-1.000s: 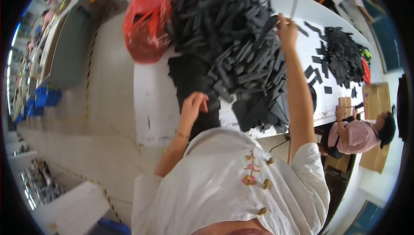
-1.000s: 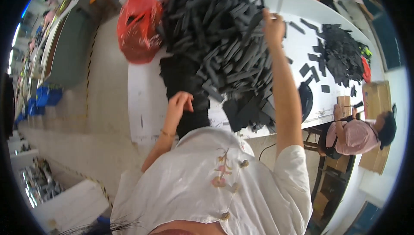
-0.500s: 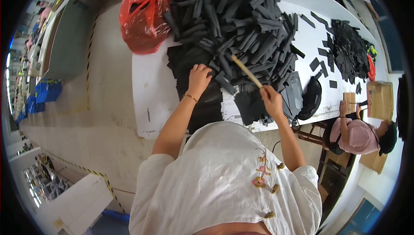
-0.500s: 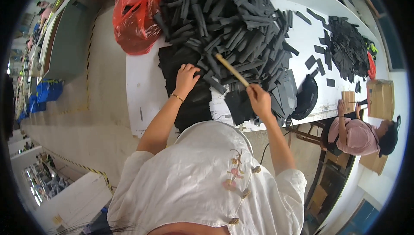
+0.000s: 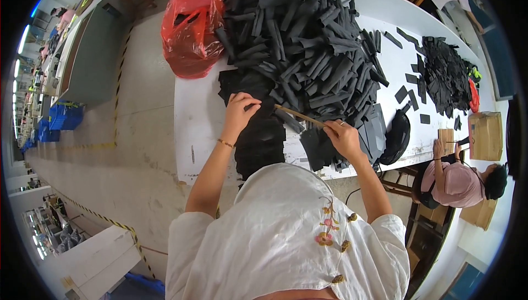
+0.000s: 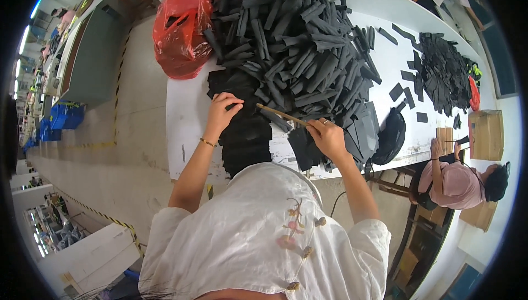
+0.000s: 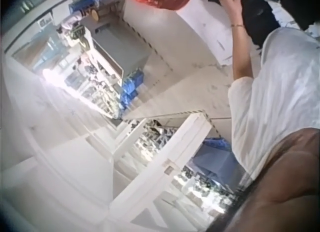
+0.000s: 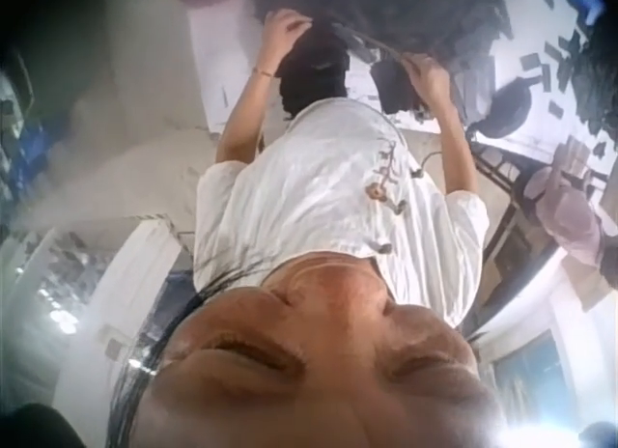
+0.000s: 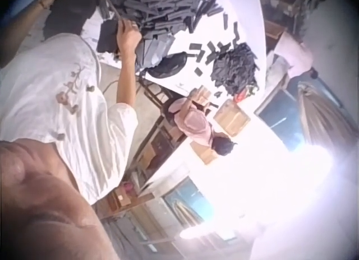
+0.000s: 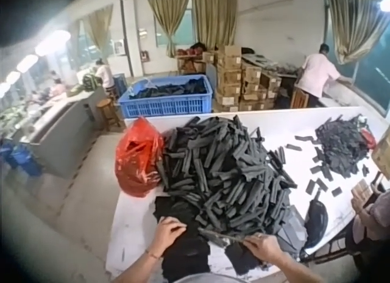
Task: The worker applies glue to small black foam strips using a wooden stick and organizes them on a table.
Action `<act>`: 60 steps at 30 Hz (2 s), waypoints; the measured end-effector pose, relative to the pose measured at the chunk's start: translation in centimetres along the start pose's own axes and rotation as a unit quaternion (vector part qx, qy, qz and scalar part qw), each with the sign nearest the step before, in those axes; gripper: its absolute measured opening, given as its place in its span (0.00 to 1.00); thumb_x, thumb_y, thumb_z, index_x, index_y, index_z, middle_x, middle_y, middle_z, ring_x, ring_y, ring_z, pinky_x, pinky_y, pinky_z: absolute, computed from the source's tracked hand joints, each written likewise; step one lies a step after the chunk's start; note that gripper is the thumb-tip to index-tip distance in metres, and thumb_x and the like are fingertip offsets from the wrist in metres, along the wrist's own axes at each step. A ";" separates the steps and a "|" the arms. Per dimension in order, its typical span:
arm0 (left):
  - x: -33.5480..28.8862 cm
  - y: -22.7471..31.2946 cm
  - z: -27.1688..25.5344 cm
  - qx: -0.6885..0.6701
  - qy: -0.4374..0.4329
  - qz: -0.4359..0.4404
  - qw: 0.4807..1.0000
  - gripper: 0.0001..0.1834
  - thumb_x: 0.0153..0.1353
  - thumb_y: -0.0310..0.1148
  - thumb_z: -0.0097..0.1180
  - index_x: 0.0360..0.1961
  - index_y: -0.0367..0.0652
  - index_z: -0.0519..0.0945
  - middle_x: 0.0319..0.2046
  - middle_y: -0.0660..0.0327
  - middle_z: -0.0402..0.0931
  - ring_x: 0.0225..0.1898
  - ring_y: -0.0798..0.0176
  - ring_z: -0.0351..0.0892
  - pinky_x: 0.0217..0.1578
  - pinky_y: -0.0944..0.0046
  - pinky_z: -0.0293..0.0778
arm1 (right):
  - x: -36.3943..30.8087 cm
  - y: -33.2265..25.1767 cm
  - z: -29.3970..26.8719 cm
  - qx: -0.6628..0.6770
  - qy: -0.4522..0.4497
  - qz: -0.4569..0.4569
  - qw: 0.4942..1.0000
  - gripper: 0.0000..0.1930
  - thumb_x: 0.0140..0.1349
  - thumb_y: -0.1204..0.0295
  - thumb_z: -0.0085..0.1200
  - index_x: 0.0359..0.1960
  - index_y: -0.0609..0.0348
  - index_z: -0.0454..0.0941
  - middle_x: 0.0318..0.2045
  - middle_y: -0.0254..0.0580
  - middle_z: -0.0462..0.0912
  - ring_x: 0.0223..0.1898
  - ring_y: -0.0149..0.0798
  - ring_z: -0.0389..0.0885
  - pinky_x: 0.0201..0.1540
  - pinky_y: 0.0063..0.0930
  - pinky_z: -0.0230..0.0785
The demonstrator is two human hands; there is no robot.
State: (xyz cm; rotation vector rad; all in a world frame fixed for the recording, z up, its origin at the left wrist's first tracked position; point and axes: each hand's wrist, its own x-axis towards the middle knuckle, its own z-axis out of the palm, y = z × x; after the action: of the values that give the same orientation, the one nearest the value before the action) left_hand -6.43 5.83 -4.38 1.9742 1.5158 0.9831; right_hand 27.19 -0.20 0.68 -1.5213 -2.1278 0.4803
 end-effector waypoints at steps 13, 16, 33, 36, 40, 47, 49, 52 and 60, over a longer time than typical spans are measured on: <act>-0.2 1.3 -0.8 0.042 0.080 0.063 0.994 0.05 0.48 0.29 0.66 0.29 0.47 0.84 0.34 0.64 0.78 0.43 0.56 0.73 0.48 0.57 0.66 | -0.4 -2.1 -0.5 -0.009 0.066 -0.065 0.996 0.06 0.55 0.69 0.59 0.33 0.55 0.82 0.25 0.42 0.80 0.28 0.46 0.80 0.29 0.36 0.73; 1.3 2.4 -0.4 0.018 0.070 0.081 0.994 0.03 0.50 0.32 0.64 0.28 0.49 0.84 0.34 0.64 0.78 0.44 0.57 0.73 0.49 0.58 0.65 | -1.0 -2.5 -2.6 -0.009 0.047 0.002 0.999 0.06 0.55 0.70 0.59 0.34 0.56 0.82 0.27 0.42 0.81 0.29 0.48 0.80 0.29 0.37 0.73; 0.8 2.0 0.0 0.000 0.074 0.068 0.995 0.04 0.49 0.32 0.65 0.28 0.49 0.84 0.34 0.65 0.78 0.45 0.57 0.71 0.50 0.57 0.63 | -0.8 -2.3 -2.0 -0.025 0.033 -0.011 0.999 0.07 0.56 0.70 0.59 0.36 0.55 0.82 0.27 0.42 0.80 0.27 0.47 0.80 0.30 0.37 0.73; 0.6 4.3 0.1 0.005 0.058 0.103 0.993 0.03 0.49 0.32 0.65 0.27 0.48 0.83 0.33 0.65 0.77 0.43 0.56 0.71 0.48 0.57 0.65 | -0.1 -3.4 0.0 -0.024 -0.003 -0.009 1.000 0.08 0.57 0.69 0.56 0.37 0.54 0.81 0.31 0.44 0.83 0.34 0.47 0.82 0.34 0.38 0.76; -0.6 9.5 0.4 0.068 -0.005 0.145 0.987 0.06 0.46 0.32 0.67 0.25 0.50 0.82 0.44 0.67 0.74 0.56 0.53 0.65 0.52 0.51 0.62 | 1.4 -4.7 6.0 0.138 -0.013 0.004 0.990 0.15 0.56 0.73 0.57 0.45 0.61 0.76 0.36 0.55 0.81 0.37 0.55 0.81 0.38 0.41 0.73; -1.3 5.5 1.0 -0.762 -0.002 -0.201 0.615 0.26 0.57 0.34 0.64 0.54 0.37 0.70 0.48 0.51 0.73 0.51 0.50 0.74 0.53 0.54 0.72 | 1.6 -6.5 7.8 0.348 -0.057 0.070 0.933 0.12 0.61 0.75 0.57 0.44 0.67 0.74 0.32 0.44 0.81 0.32 0.28 0.77 0.36 0.25 0.70; -1.9 6.6 4.0 -0.717 0.034 -0.233 0.656 0.16 0.61 0.35 0.60 0.47 0.40 0.76 0.34 0.57 0.78 0.42 0.54 0.80 0.46 0.57 0.76 | 2.0 -8.1 7.4 0.280 -0.038 0.041 0.958 0.08 0.61 0.76 0.55 0.39 0.67 0.73 0.26 0.53 0.78 0.27 0.45 0.79 0.31 0.34 0.69; -1.4 9.4 4.6 -0.714 0.128 -0.323 0.607 0.09 0.62 0.32 0.60 0.40 0.39 0.80 0.26 0.59 0.79 0.34 0.58 0.81 0.43 0.58 0.77 | 2.6 -9.7 9.0 0.277 0.065 0.083 0.955 0.06 0.62 0.76 0.53 0.36 0.66 0.72 0.27 0.60 0.78 0.30 0.61 0.77 0.31 0.42 0.69; 0.6 6.4 -0.1 -0.659 0.241 -0.339 0.627 0.09 0.61 0.32 0.61 0.39 0.38 0.81 0.24 0.62 0.77 0.13 0.74 0.64 0.15 0.72 0.61 | -3.4 -8.0 8.5 0.187 -0.067 0.032 0.980 0.05 0.64 0.74 0.52 0.35 0.65 0.72 0.23 0.57 0.78 0.26 0.58 0.79 0.28 0.41 0.69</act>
State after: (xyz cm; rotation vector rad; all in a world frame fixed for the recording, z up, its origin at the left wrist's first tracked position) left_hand -2.39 4.53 0.50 0.0596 0.9455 1.5772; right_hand 17.04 -6.03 -2.65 -1.3739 -1.9480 0.9706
